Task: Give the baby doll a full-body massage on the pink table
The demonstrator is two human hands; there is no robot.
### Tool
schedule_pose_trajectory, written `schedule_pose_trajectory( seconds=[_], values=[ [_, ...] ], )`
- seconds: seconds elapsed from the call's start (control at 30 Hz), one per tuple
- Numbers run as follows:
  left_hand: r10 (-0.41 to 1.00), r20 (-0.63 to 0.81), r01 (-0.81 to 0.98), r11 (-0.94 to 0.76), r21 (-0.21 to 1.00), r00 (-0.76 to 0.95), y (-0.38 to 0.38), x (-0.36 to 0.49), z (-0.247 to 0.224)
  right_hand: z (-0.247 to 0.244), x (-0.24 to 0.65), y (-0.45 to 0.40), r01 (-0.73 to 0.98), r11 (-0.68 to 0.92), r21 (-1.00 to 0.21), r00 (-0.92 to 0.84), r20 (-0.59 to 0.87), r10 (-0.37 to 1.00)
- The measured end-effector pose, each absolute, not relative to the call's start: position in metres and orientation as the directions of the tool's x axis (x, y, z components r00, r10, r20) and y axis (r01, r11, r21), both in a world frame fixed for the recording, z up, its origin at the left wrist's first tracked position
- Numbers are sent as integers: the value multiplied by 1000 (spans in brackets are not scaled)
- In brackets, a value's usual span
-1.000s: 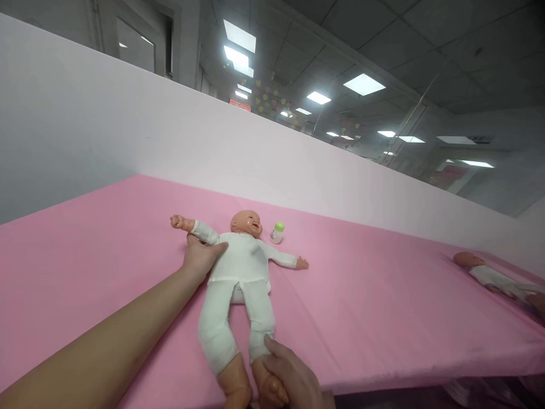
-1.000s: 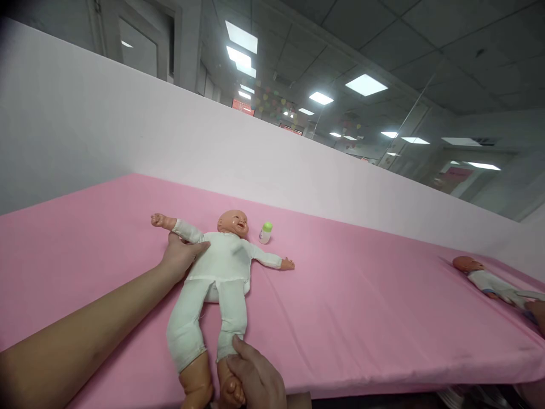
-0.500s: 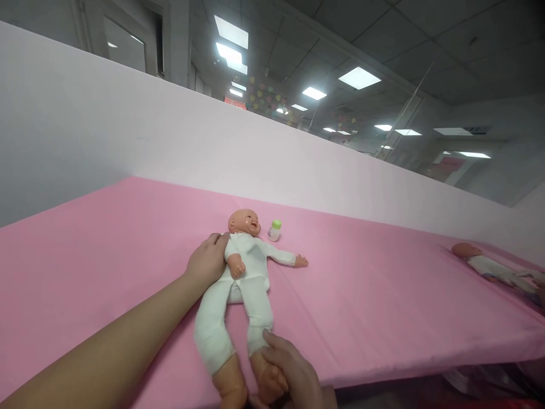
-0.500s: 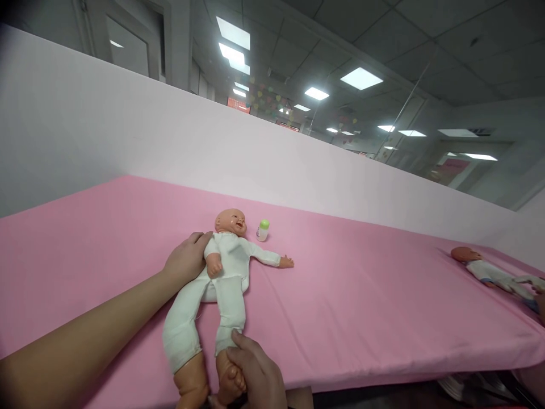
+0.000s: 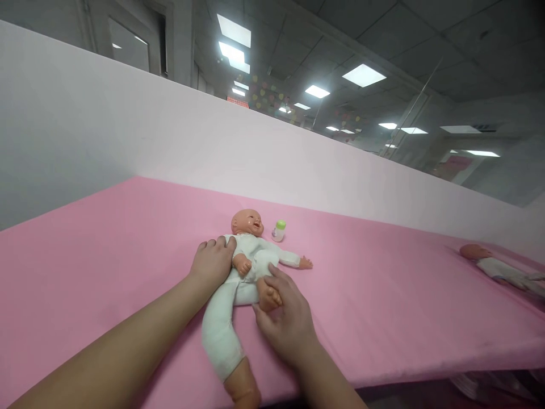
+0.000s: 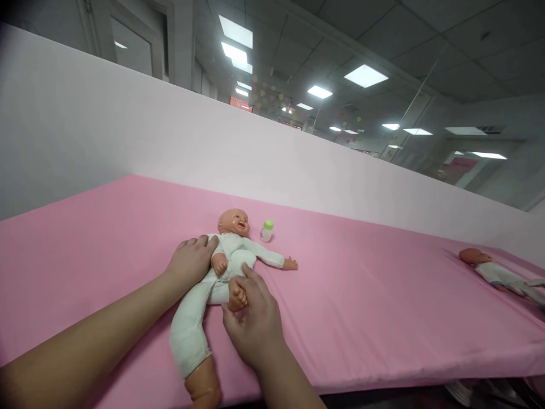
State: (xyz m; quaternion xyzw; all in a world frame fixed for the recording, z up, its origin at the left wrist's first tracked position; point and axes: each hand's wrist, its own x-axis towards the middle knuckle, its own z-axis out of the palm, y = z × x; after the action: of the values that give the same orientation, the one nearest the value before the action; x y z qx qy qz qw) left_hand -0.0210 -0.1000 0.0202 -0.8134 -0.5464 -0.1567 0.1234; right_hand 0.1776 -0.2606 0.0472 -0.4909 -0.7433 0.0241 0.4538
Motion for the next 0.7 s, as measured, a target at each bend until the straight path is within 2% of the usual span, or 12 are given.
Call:
schedule_pose_trajectory(
  seconds=[0.13, 0.3, 0.5, 0.6, 0.7],
  values=[
    [829, 436, 919, -395, 12, 351, -100, -22, 18, 40, 174, -242, 692, 437, -574, -67, 552, 831],
    [833, 445, 892, -429, 143, 329, -95, -26, 15, 35, 175, -249, 676, 476, -563, -83, 584, 808],
    [951, 277, 805, -271, 528, 139, -84, -39, 11, 33, 180, -284, 679, 536, -501, -102, 658, 746],
    [968, 244, 695, -214, 686, 57, -73, -48, 6, 26, 189, -308, 686, 579, -440, -155, 689, 708],
    [981, 137, 507, -50, 860, -135, -63, -59, 1, 14, 203, -332, 706, 571, -419, -211, 644, 735]
  ],
)
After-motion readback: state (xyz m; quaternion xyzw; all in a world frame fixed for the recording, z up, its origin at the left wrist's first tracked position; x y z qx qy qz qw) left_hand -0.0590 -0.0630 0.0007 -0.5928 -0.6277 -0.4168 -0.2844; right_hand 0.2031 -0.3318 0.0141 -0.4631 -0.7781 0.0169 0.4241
